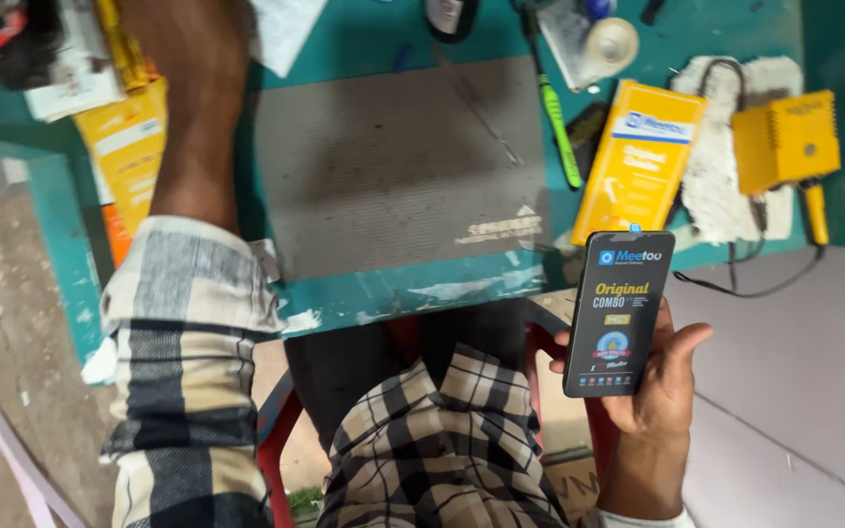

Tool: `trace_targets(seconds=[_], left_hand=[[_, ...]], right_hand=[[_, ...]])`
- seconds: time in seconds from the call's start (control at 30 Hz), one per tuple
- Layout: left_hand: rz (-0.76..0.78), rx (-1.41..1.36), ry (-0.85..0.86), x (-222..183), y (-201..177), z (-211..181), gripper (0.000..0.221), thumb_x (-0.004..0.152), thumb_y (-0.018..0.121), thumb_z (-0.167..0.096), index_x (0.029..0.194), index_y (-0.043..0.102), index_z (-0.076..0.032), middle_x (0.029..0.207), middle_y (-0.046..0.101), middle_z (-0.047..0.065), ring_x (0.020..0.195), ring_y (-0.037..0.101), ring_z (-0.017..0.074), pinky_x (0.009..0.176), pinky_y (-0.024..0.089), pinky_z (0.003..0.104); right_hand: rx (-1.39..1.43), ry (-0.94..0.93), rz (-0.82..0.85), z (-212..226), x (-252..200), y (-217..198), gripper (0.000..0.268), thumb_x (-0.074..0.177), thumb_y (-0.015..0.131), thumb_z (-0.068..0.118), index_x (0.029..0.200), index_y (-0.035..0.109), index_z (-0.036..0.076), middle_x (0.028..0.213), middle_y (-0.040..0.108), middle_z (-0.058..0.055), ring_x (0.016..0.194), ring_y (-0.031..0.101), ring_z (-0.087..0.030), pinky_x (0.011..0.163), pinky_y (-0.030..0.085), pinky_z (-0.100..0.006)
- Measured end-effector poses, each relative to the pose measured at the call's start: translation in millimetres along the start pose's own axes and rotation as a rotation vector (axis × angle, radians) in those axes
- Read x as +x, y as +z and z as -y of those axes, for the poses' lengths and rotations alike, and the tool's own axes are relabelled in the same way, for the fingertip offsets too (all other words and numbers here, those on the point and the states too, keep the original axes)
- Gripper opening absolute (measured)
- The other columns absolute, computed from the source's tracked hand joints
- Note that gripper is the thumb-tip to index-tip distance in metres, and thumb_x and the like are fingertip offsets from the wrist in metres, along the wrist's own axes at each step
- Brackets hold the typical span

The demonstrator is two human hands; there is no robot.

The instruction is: The person applies adhesive to the edges of a disassembled smartphone chassis, then places a new battery into the chassis and secures it with a tool. The person also handles a screen protector package and other small parts during the process.

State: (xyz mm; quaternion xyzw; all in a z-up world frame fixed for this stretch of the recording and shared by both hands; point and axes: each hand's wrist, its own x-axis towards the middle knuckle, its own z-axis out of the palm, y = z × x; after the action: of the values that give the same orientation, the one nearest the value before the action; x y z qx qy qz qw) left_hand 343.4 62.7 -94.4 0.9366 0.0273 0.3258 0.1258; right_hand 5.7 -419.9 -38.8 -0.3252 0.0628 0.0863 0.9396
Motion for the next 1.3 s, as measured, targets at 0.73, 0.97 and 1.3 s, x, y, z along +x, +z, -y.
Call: trace_targets(seconds=[0.73, 0.97, 1.3], left_hand=[[0.466, -0.432, 0.023, -115.3, 0.8, -396.8, 0.034, 0.078, 0.078, -0.032, 0.097, 0.071, -0.004, 0.101, 0.071, 0.019, 0.089, 0.072, 0.0345, 0.074, 0.057, 0.045], [0.642, -1.03, -0.289, -92.3, -62.8, -362.3, 0.04, 0.092, 0.074, -0.028, 0.119, 0.06, -0.001, 0.08, 0.076, 0.02, 0.065, 0.076, 0.0268, 0.058, 0.059, 0.04], [0.394, -1.419, -0.998, -175.7, -164.5, -172.9, 0.04, 0.096, 0.067, -0.006, 0.121, 0.041, 0.011, 0.096, 0.072, 0.026, 0.068, 0.078, 0.0271, 0.054, 0.066, 0.034]], right_hand=[[0.122, -0.193, -0.062, 47.8, -52.9, -22.1, 0.081, 0.107, 0.034, 0.058, 0.163, 0.031, -0.001, 0.13, 0.064, -0.036, 0.109, 0.069, -0.056, 0.082, 0.061, -0.069], [0.185, -0.155, 0.021, 47.5, -30.8, 10.7, 0.082, 0.106, 0.033, 0.058, 0.162, 0.031, -0.001, 0.139, 0.06, -0.036, 0.11, 0.067, -0.058, 0.082, 0.059, -0.071], [0.048, 0.181, 0.112, 14.0, 35.6, 33.5, 0.057, 0.123, 0.033, 0.042, 0.16, 0.038, -0.001, 0.142, 0.059, -0.031, 0.118, 0.065, -0.054, 0.094, 0.057, -0.071]])
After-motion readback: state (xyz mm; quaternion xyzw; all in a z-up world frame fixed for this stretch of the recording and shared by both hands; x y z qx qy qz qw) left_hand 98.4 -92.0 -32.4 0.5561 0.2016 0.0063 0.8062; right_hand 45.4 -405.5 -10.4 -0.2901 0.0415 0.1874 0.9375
